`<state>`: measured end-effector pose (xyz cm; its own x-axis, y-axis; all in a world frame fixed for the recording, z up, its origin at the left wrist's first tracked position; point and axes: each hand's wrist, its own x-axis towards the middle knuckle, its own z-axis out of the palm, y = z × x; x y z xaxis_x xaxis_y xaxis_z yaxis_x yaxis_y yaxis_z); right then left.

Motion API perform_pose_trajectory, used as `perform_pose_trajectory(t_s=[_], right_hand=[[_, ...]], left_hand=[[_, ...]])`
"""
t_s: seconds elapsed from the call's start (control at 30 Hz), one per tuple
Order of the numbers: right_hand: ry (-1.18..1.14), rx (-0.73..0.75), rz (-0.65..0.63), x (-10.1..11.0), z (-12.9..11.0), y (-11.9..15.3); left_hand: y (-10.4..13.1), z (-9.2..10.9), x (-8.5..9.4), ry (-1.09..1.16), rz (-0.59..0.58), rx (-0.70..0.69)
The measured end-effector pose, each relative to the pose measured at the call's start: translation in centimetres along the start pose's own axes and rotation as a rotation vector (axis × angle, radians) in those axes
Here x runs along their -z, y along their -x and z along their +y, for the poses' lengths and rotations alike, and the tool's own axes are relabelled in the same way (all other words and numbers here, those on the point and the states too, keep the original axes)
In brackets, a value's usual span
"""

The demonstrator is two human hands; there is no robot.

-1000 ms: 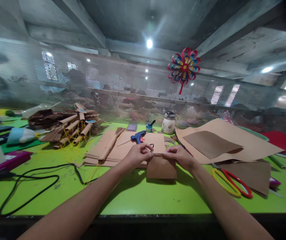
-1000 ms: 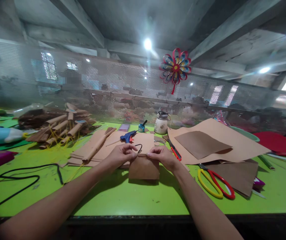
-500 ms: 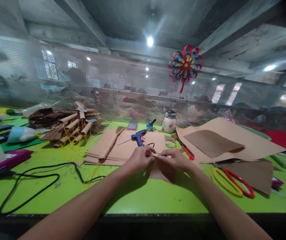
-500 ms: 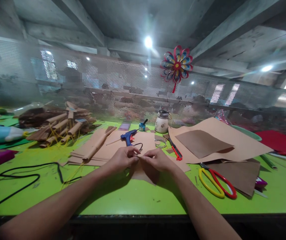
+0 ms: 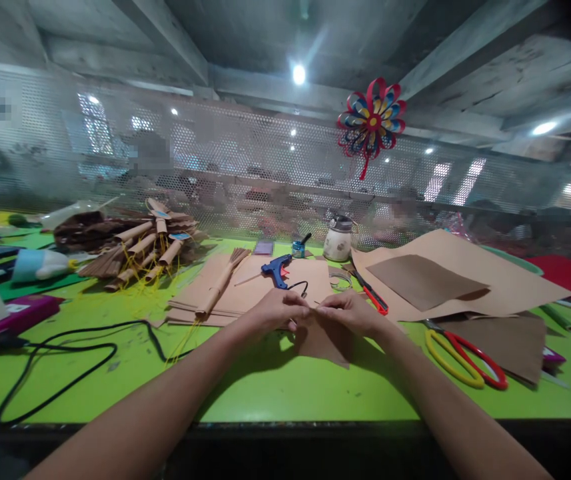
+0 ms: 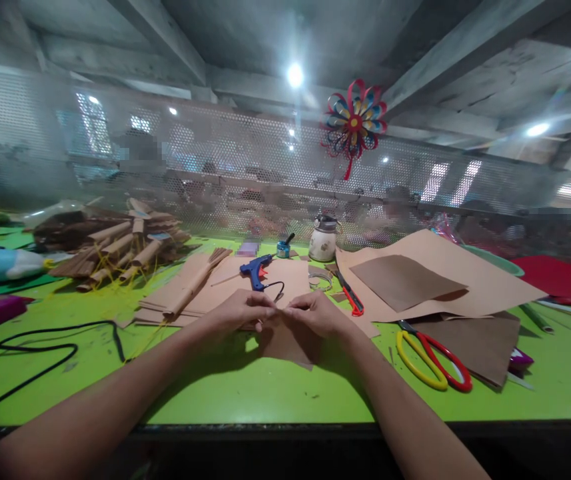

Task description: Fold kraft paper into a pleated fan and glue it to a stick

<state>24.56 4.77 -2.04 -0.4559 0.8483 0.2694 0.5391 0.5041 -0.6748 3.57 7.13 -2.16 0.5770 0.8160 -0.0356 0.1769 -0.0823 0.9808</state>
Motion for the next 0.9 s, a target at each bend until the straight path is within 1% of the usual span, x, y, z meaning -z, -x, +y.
perform_pose_trajectory(t_s=[0.1,0.23,0.5,0.57,0.73,0.9], right_hand=[[-0.038,-0.007,-0.031,0.0,0.1,0.0],[-0.024,-0.002,-0.066,0.0,0.1,-0.1],[0.019,-0.015,-0.112,0.2,0.5,-0.2],[0.03,-0.014,-0.099,0.1,0.5,-0.1],[0.005,0.034,-0.011,-0.2,-0.2,-0.1],[0.073,0.048,-0.018,-0.2,-0.5,-0.1]], left_hand=[[0.2,0.1,0.1,-0.027,-0.014,-0.012],[0.0,-0.3,0.1,-0.189,-0.048,-0.095],[-0.2,-0.8,0.3,-0.476,-0.033,-0.249],[-0.3,-0.9,0.3,-0.5,-0.024,-0.26],[-0.5,-1.2,0.3,-0.497,-0.03,-0.263],[-0.5,-1.1,0.2,-0.475,-0.05,-0.259]])
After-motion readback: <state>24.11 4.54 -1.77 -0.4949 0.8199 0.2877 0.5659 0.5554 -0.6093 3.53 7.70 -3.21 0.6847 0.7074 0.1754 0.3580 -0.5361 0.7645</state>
